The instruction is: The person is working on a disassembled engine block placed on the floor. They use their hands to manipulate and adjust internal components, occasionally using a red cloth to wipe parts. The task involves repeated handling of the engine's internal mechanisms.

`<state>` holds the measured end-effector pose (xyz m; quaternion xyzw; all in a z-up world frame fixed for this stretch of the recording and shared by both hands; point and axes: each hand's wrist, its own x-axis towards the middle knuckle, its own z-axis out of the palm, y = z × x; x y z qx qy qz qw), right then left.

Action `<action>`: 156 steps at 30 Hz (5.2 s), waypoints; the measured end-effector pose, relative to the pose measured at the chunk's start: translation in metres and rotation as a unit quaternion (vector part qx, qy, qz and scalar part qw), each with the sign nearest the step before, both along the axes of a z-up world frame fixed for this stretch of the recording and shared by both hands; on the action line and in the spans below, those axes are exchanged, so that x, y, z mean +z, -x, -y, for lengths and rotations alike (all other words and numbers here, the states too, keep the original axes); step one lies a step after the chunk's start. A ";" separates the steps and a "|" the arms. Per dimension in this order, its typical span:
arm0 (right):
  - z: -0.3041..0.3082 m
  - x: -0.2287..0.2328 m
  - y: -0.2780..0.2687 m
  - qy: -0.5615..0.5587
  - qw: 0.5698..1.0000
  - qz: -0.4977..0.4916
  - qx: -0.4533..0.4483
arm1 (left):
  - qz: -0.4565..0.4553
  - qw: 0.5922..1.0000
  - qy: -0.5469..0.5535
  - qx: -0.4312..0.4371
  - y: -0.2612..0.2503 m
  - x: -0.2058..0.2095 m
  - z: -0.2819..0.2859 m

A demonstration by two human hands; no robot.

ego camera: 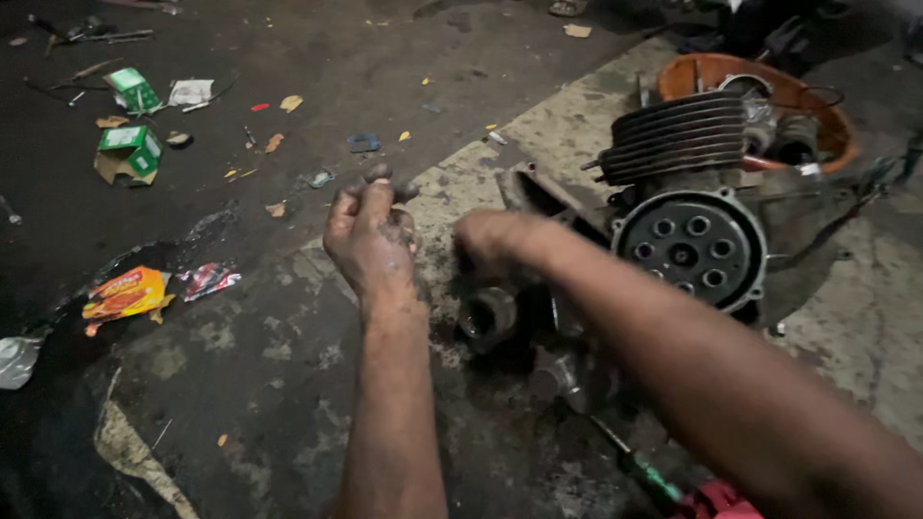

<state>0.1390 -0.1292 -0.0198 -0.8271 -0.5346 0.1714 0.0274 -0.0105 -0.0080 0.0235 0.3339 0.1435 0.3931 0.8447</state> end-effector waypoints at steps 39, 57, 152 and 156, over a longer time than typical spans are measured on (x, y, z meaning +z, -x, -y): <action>0.074 0.009 0.006 -0.003 0.994 0.103 0.021 | -0.028 1.000 -0.003 0.005 0.001 0.003 0.008; 0.093 0.015 -0.014 -0.225 0.955 0.143 0.129 | 0.019 1.000 0.015 0.005 -0.007 -0.005 0.002; 0.070 0.031 -0.009 0.075 0.980 0.165 -0.080 | -0.390 0.815 -0.425 -0.056 -0.016 -0.085 0.073; 0.072 0.037 0.002 0.044 0.971 0.164 -0.170 | -0.408 0.842 -0.343 -0.087 -0.016 -0.057 0.075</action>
